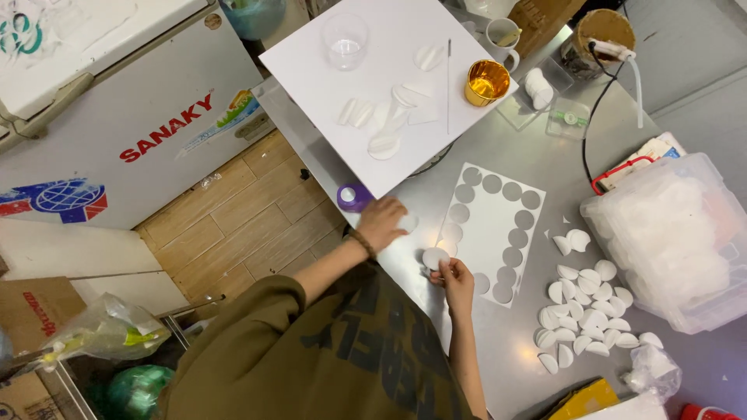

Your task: Placing round white pads onto a template sheet and cutting them out with scissors.

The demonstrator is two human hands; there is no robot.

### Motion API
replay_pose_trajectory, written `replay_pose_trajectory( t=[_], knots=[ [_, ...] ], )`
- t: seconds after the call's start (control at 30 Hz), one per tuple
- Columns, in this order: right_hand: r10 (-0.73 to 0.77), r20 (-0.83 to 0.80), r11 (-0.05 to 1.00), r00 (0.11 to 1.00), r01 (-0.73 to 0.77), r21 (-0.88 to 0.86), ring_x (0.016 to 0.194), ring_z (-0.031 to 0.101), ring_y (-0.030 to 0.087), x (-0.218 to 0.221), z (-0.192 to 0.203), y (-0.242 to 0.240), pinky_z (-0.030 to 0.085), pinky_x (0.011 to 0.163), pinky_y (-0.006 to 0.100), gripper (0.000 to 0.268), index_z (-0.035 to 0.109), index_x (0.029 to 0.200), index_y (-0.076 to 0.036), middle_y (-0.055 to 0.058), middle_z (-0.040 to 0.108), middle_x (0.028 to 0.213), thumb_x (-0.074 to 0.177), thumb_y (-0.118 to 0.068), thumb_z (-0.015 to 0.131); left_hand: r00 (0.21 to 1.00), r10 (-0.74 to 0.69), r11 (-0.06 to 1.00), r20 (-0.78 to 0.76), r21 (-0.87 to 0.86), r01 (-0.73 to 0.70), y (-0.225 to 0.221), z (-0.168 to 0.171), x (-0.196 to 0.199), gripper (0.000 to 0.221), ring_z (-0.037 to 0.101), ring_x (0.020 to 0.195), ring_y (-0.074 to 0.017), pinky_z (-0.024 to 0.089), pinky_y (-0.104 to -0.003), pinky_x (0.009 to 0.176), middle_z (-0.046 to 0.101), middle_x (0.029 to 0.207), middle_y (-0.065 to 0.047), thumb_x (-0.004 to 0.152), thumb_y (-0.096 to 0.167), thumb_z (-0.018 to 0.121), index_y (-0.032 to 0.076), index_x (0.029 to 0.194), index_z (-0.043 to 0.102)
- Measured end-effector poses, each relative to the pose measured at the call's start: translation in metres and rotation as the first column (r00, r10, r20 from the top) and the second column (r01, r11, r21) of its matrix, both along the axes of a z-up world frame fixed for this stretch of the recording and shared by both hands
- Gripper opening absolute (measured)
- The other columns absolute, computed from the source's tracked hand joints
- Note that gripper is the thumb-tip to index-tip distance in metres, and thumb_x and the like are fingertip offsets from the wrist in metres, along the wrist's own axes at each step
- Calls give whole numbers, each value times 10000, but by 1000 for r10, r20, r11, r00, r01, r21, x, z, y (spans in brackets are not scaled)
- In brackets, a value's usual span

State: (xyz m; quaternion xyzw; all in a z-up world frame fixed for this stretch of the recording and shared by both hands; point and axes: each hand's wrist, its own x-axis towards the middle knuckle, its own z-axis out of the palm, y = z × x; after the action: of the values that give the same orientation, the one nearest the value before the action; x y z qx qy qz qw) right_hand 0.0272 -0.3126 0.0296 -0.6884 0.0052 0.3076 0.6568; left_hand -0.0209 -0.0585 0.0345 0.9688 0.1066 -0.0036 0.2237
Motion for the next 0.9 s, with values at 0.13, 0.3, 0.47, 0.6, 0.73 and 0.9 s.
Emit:
replay_pose_trajectory(
  t=[0.13,0.3,0.47,0.6,0.73,0.9],
  knots=[
    [-51,-40,998,998,50,-32,666,661,139,0,-21,-18,585,668,277,222,661,1042,25,79,679,769,1003,-193,651,983,179,921,-51,361,-148,82,12,-21,614,604,1194,-304,472,-487,1067,620,1312,-162,956,560,639,59,1308,593],
    [1,-59,999,998,-4,-49,665,656,125,-3,-24,-17,568,660,266,217,667,1056,12,66,683,769,998,-197,647,912,383,899,-147,-170,-405,117,11,-17,699,706,1075,-394,572,-487,950,685,1292,-189,945,608,574,120,1446,575],
    [-19,-44,999,999,18,-28,674,660,126,-9,-15,-20,576,672,264,236,668,1060,35,71,682,776,1006,-194,650,824,427,464,-371,-693,-552,132,-56,-13,793,766,975,-340,624,-472,881,714,1218,-199,940,631,589,45,1468,514],
    [-47,-44,999,998,47,0,684,669,130,-11,-26,-32,570,666,263,232,667,1084,33,70,687,794,994,-180,651,749,425,205,-508,-752,-627,116,-19,-15,786,768,916,-341,608,-483,797,682,1220,-230,917,573,598,49,1475,421],
    [-59,-73,998,996,58,-25,678,669,138,-13,-28,-39,577,669,265,239,666,1074,47,82,685,787,1009,-183,650,810,477,616,-342,-527,-585,120,-24,-19,663,766,961,-279,596,-356,892,727,1249,-191,998,560,581,75,1449,565],
    [-77,-80,996,994,72,-55,681,674,145,-10,-33,-41,579,668,265,232,670,1095,46,87,687,792,1007,-167,640,897,416,909,148,-55,-413,109,26,-38,493,662,1044,-331,557,-444,838,679,1123,-157,899,360,694,31,1264,649]
  ],
)
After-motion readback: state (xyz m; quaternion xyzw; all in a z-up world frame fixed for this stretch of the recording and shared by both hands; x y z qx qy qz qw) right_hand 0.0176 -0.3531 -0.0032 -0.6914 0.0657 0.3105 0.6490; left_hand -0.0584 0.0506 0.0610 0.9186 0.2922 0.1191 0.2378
